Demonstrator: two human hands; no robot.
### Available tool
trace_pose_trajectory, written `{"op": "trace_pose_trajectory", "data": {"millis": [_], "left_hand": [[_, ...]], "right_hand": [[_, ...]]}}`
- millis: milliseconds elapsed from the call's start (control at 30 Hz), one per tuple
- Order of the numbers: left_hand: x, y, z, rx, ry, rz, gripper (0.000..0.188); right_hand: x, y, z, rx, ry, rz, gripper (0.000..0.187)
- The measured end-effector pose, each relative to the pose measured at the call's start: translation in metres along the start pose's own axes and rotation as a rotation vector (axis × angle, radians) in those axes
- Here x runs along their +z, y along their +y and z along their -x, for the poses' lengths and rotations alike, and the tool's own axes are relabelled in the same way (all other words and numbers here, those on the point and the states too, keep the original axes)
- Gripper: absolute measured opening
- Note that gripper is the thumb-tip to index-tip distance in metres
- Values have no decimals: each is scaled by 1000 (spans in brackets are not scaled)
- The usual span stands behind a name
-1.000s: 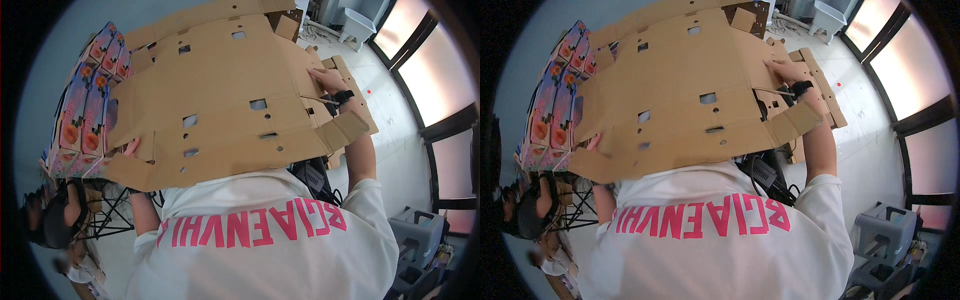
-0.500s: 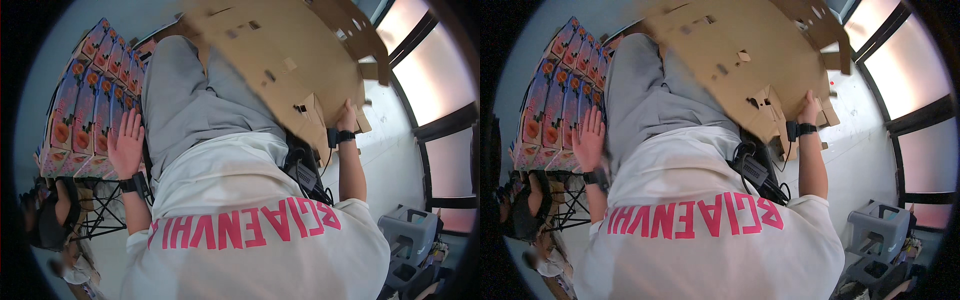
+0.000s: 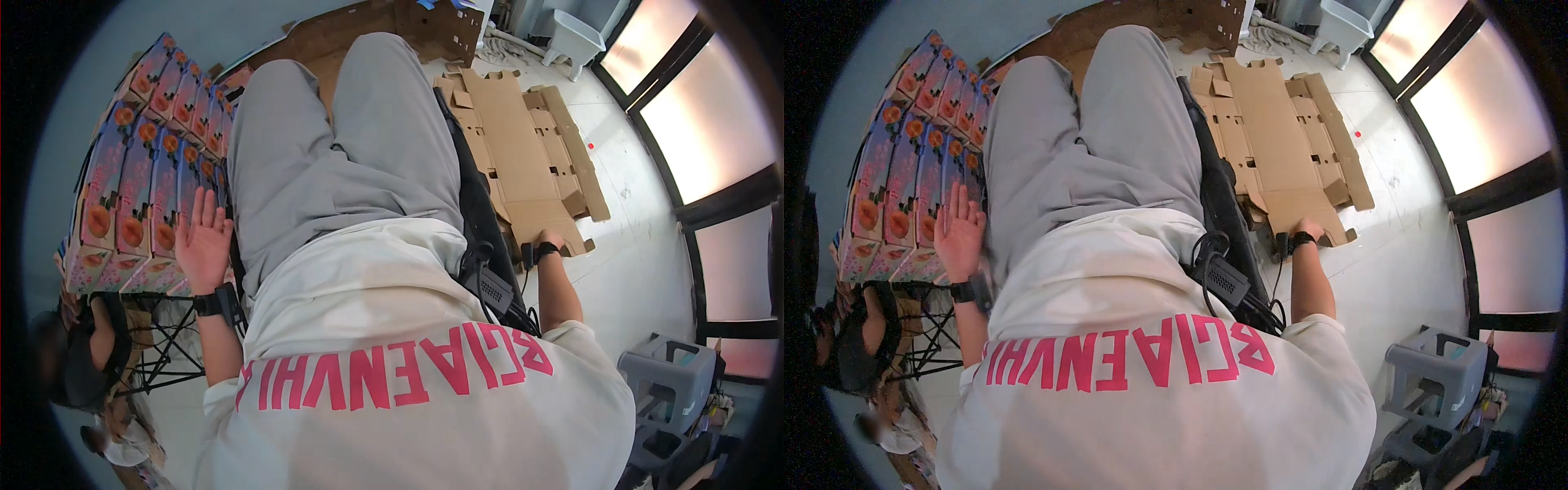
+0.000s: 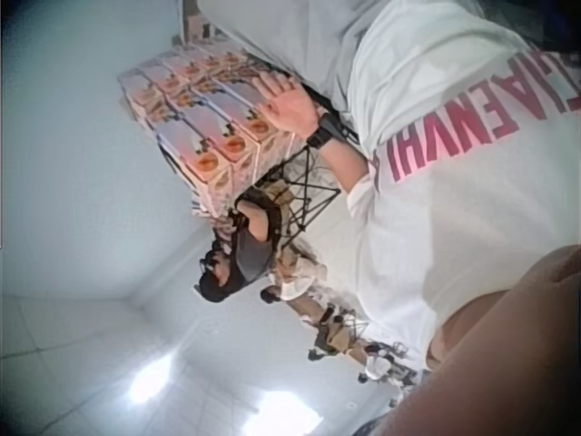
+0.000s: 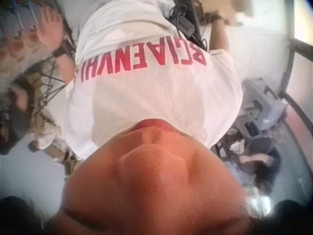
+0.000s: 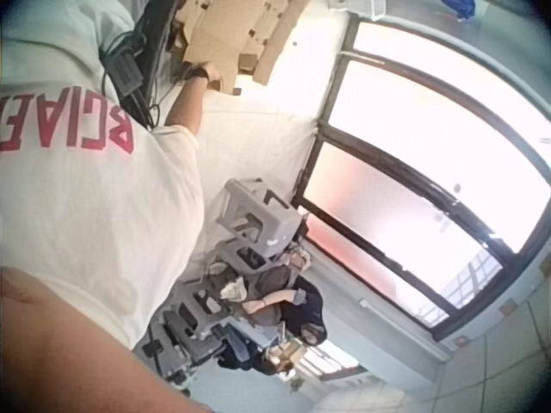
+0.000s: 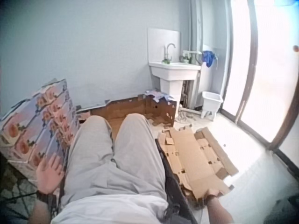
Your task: Assembling or unfolding decorative cardboard produce boxes.
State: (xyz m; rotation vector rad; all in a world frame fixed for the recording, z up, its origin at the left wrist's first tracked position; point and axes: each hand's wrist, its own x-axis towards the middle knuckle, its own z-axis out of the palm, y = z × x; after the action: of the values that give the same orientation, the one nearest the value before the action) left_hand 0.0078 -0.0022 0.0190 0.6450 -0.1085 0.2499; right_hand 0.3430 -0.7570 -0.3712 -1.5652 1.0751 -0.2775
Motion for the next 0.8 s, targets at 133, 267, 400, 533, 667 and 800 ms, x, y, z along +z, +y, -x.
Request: {"op": "trace_pose_trajectory", "data": {"millis": [133, 267, 400, 533, 667, 800], "left_hand": [[-3, -1, 2, 10, 10, 24, 63], [-7, -3, 0, -11, 7, 2, 63], [-8, -3, -1, -19, 13, -8, 63], [-9, -4, 0, 0, 53, 13, 63], [-11, -7, 1, -5, 83, 5, 61], [-13, -4, 2, -7, 90, 27, 60]], "right_hand": [[-18, 13, 3, -80, -28, 93, 54], [-37, 7, 10, -371, 50, 222, 51], [-47, 11, -6, -390, 14, 364, 59], [-43, 8, -31, -399, -79, 240, 47], [-52, 2, -34, -411, -496, 410, 41], [-71, 2, -15, -324, -462, 1017, 68]]}}
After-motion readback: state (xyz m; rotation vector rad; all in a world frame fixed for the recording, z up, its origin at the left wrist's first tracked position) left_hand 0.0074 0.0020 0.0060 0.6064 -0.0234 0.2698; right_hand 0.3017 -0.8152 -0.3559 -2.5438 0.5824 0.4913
